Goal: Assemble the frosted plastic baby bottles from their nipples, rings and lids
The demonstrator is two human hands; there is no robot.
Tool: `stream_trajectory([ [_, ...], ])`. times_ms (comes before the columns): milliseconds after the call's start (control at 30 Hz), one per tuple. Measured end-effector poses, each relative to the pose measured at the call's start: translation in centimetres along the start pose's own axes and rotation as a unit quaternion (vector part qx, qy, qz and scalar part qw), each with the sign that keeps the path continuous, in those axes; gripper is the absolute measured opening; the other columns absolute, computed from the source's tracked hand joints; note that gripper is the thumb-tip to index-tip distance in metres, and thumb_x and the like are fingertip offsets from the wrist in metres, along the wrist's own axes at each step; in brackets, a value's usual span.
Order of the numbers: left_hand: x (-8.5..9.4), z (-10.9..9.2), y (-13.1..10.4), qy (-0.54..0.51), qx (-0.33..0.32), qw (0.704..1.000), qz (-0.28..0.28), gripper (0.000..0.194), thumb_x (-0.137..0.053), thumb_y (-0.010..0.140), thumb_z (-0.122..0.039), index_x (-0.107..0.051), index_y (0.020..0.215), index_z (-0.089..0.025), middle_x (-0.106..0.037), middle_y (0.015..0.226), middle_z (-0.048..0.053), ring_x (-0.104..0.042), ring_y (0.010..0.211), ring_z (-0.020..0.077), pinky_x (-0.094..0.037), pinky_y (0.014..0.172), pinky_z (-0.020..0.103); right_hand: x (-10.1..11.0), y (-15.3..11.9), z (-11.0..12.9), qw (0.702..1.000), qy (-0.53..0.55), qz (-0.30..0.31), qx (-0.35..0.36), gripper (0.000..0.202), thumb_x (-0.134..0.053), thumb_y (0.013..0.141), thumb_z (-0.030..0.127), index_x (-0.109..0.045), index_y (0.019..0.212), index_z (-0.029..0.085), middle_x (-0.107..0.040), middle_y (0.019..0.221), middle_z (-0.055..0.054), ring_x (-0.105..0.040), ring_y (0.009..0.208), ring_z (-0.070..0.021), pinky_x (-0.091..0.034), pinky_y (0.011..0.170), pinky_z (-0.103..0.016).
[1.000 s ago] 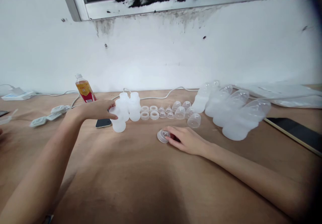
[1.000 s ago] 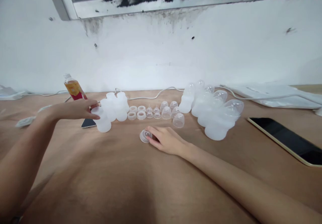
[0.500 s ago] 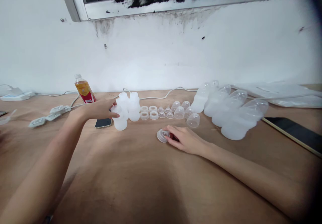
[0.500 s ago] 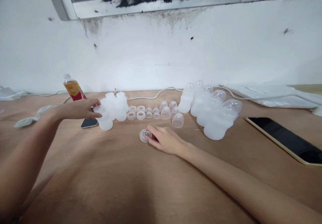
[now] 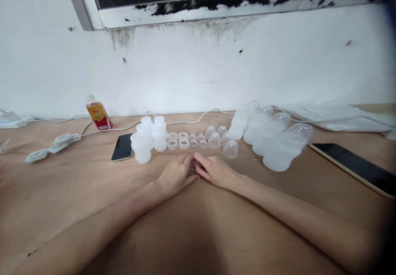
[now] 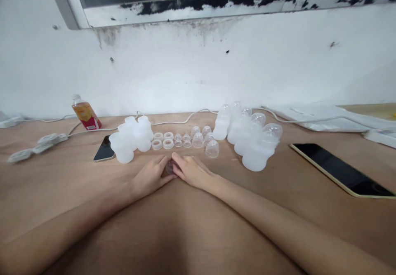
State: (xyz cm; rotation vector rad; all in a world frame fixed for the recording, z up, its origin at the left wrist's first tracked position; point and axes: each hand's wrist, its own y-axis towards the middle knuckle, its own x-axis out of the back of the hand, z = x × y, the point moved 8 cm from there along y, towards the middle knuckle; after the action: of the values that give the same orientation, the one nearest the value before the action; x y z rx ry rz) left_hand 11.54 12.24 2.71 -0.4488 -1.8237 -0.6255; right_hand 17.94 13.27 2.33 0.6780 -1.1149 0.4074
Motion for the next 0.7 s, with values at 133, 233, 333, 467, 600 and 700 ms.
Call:
stream_trajectory([
  [133,-0.3,1.5,0.3,-0.025,0.019,0.999,-0.036,0.028,-0.051,0.075,-0.037,-0.05,0.095,-0.019,-0.057,0.098,0.005,-0.051,0.094,0.02,-0.038,0.082,0.035,0.0,0.3,-0.8,0.995,0.088,-0.026,-0.032,0.011,-0.033,0.082,0.023,-0.041,0.076,0.019,-0.053,0.06,0.001,-0.048,0.051,-0.011,-0.032,0.049,-0.022],
  [233,-0.1,2.0,0.7,-0.05,0.028,0.997,-0.052,0.033,-0.052,0.074,-0.036,-0.047,0.102,-0.02,-0.056,0.103,0.004,-0.049,0.097,0.0189,-0.038,0.084,0.033,0.3,0.3,-3.1,0.972,0.197,-0.072,-0.108,0.015,-0.029,0.084,0.027,-0.038,0.075,0.02,-0.048,0.053,0.005,-0.045,0.046,-0.0097,-0.034,0.048,-0.021],
  [333,-0.3,2.4,0.9,-0.051,0.031,0.996,-0.068,0.033,-0.048,0.077,-0.032,-0.045,0.106,-0.018,-0.054,0.104,0.006,-0.047,0.099,0.0187,-0.038,0.085,0.033,1.2,0.0,-5.7,0.956,0.179,-0.148,-0.177,0.014,-0.032,0.082,0.03,-0.038,0.074,0.02,-0.046,0.052,0.005,-0.045,0.046,-0.0104,-0.034,0.048,-0.022],
  [467,-0.1,2.4,1.1,0.014,0.004,0.996,-0.086,0.032,-0.042,0.079,-0.026,-0.045,0.108,-0.014,-0.048,0.106,0.01,-0.045,0.099,0.0199,-0.037,0.086,0.034,1.2,0.6,-6.5,0.971,0.08,-0.142,-0.175,0.011,-0.045,0.074,0.027,-0.043,0.08,0.019,-0.048,0.054,0.004,-0.046,0.051,-0.012,-0.034,0.052,-0.024],
  [600,0.1,2.6,1.4,0.07,0.011,0.995,-0.064,0.031,-0.037,0.08,-0.025,-0.045,0.108,-0.015,-0.043,0.1,0.011,-0.047,0.091,0.0202,-0.041,0.081,0.034,0.6,1.3,-6.8,0.97,0.065,-0.122,-0.198,0.017,-0.045,0.076,0.034,-0.048,0.078,0.017,-0.053,0.055,0.001,-0.049,0.052,-0.0125,-0.034,0.051,-0.024],
  [700,0.0,2.9,1.4,0.077,0.023,0.995,-0.056,0.031,-0.035,0.081,-0.024,-0.043,0.11,-0.017,-0.041,0.1,0.01,-0.048,0.089,0.0198,-0.044,0.078,0.034,0.4,1.7,-6.9,0.973,0.047,-0.106,-0.201,0.019,-0.046,0.076,0.035,-0.053,0.08,0.017,-0.057,0.058,-0.001,-0.051,0.054,-0.0132,-0.035,0.052,-0.024],
])
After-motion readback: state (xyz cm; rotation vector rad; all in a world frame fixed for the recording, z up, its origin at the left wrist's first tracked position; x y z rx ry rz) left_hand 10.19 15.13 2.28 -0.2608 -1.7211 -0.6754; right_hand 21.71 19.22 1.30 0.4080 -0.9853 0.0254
